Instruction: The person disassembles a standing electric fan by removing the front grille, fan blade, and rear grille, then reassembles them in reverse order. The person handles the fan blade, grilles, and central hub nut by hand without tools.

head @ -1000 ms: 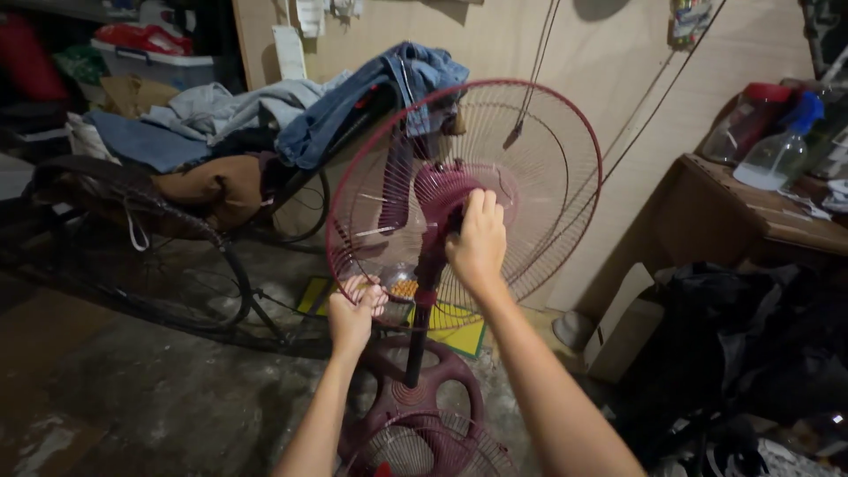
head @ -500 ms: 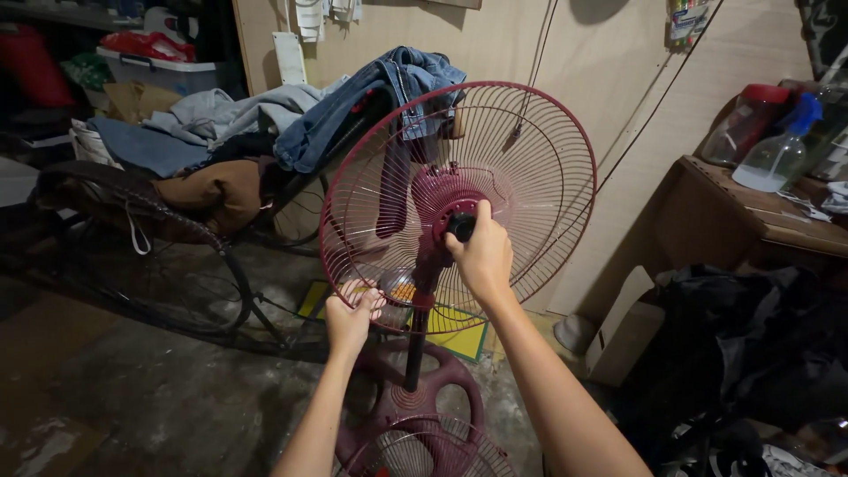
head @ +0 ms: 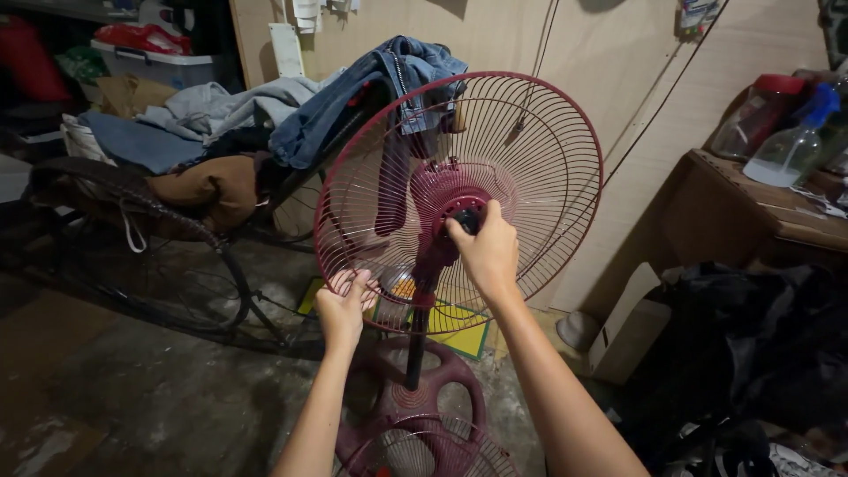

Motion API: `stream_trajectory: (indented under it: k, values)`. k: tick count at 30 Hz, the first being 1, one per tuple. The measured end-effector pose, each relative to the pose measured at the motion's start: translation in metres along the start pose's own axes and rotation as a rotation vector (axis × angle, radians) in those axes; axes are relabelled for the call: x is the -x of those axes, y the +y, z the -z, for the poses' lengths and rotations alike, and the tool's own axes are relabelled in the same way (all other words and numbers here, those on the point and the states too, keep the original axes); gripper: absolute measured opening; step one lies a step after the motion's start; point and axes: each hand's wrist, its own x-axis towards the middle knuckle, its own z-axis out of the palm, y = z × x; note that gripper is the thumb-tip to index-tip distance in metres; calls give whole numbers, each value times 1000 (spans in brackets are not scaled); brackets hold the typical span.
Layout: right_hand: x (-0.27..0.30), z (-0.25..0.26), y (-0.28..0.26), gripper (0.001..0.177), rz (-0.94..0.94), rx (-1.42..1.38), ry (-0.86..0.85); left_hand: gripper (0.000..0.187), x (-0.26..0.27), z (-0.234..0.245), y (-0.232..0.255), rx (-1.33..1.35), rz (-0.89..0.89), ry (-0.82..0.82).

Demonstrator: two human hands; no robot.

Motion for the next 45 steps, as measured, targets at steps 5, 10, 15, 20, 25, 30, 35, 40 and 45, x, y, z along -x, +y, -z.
stream_trajectory:
  k: [5,10,15,20,25,30,35,40,45]
  values:
    - [8,-3,10,62,389,-21,196,21,5,1,2,-103,-26,46]
    - [-2,1,12,54,-34,-158,19,22,7,-3,8,-119,-28,52]
    - [-1,1,8,55,151,54,47,23,6,-5,9,-80,-3,53]
    - [5,6,3,66,170,-11,97,24,6,-6,10,-94,-8,69]
    - [0,4,3,59,129,105,-41,23,8,-5,9,-152,-15,76]
    - [5,7,13,63,584,100,125,23,6,-2,4,-91,-59,40]
    - [5,14,8,53,102,-140,-15,25,7,0,2,-114,-46,54]
    - [12,8,4,55,117,-29,-19,26,8,-2,2,-164,-70,62]
    - [12,-1,9,65,317,-168,164,25,8,-1,-2,-133,-69,83]
